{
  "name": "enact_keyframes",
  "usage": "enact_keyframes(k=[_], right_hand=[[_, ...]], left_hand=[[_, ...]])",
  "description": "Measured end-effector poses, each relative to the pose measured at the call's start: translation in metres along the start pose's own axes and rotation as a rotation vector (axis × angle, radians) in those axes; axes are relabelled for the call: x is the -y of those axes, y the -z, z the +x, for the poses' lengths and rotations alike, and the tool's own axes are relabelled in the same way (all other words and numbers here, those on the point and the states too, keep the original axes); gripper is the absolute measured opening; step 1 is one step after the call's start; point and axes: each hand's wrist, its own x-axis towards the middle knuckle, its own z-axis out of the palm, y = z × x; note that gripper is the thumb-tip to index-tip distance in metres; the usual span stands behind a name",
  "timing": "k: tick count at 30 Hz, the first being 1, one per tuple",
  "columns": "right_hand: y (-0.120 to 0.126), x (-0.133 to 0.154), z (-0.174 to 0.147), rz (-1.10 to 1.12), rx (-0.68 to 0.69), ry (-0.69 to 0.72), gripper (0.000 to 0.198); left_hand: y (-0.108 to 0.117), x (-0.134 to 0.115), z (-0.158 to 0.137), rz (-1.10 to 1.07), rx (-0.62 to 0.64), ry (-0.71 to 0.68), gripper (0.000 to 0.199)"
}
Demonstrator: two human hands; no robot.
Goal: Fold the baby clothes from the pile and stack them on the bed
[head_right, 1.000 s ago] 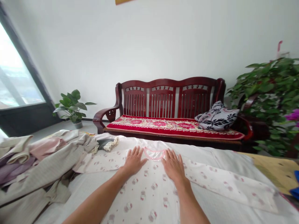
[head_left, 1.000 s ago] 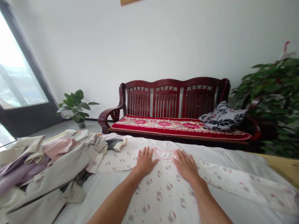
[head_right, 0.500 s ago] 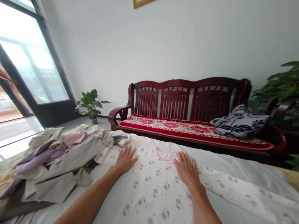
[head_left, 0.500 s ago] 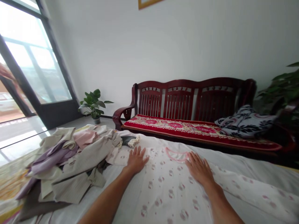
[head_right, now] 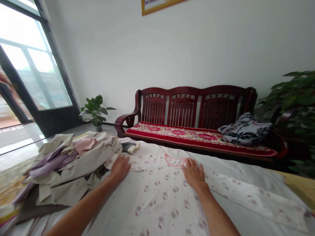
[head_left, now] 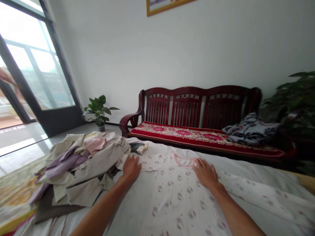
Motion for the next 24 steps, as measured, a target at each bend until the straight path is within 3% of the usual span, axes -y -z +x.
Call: enact_keyframes(k=[4,6,9,13,18,24], right_hand=[[0.009,0.009,-0.007,-0.027,-0.035,0.063,0.054],[0.011,0.013,-0.014,0.012,-0.005,0.019,0.056],[0.011,0.017,-0.025,0.08,0.045,-0.061,0.059],[0.016,0.015,-0.042,0.064,0.052,-0.04,0.06],[0.024,0.01,-0.088,0.075,0.013,0.112,0.06],[0.0,-0.02,-0.146,0.14,-0.057,0.279,0.062]], left_hand=[[0.028,0.015,-0.007,0.04,-0.187,-0.049,0.043],[0.039,0.025,-0.006,0.071,-0.217,-0.015,0.044],[0.048,0.041,-0.002,0.115,-0.147,0.075,0.048],[0.048,0.057,0.006,0.116,-0.069,0.103,0.05],[0.043,0.067,0.015,0.015,0.001,0.159,0.055],[0.049,0.073,0.019,-0.126,-0.002,0.211,0.052]])
